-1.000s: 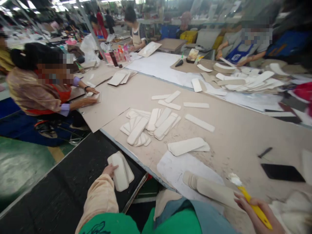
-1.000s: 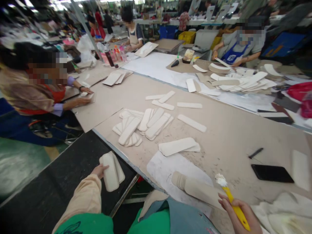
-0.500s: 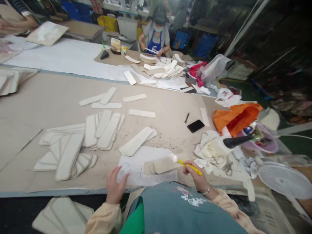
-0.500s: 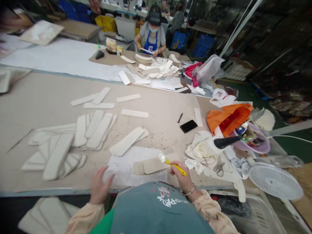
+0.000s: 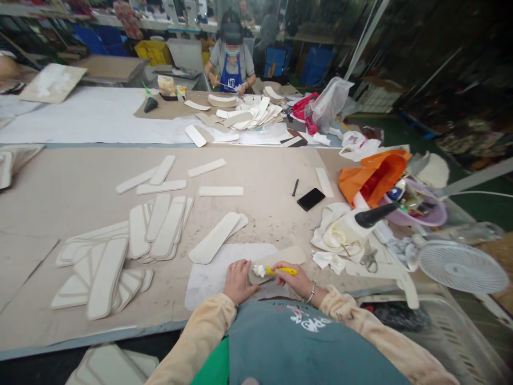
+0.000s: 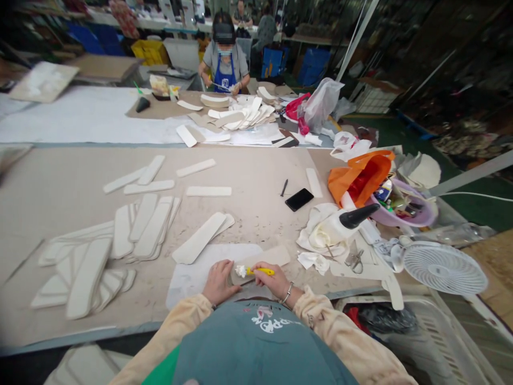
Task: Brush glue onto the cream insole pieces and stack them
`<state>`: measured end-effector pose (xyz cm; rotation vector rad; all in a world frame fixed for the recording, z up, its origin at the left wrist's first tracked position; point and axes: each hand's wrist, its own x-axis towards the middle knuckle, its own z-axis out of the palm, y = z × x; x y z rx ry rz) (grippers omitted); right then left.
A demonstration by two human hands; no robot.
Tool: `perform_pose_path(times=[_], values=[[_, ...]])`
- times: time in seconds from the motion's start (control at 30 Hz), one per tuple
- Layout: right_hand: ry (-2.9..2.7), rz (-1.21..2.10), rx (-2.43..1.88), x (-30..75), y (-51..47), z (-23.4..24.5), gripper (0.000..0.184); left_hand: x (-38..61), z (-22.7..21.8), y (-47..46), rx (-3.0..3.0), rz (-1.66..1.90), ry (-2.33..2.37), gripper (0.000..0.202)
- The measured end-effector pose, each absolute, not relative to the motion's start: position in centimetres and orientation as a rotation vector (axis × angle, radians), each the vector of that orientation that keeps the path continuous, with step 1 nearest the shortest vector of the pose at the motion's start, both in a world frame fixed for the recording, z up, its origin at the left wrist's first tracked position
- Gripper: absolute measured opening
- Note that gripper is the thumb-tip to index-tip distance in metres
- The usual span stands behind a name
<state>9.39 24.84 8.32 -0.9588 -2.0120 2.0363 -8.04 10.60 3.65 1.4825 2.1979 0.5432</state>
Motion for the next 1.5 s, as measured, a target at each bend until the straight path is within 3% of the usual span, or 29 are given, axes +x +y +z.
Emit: perform_pose_path(times=[0.3,1.0,1.27,1.5], values=[[-2.012,2.048,-1.015,8.2,24.9,6.9,0.019,-7.8,3.6,10.6,1.494,0.434,2.208,0.067],[-1.976,1.437,-1.381,16.4,32.5,8.1,0.026,-7.2,3.6,10.6,1.513,0.337,2.255,0.062],[-2.046,2.045,-1.03,11.0,26.6,8.3,0.023,-7.1,3.6,10.6,1.551,0.339,2.253,0.063],[-2.118,2.092,-0.965,9.6,25.9,6.7,0.017,-7.2,3.6,10.6,1.596,0.327,2.258,0.06]])
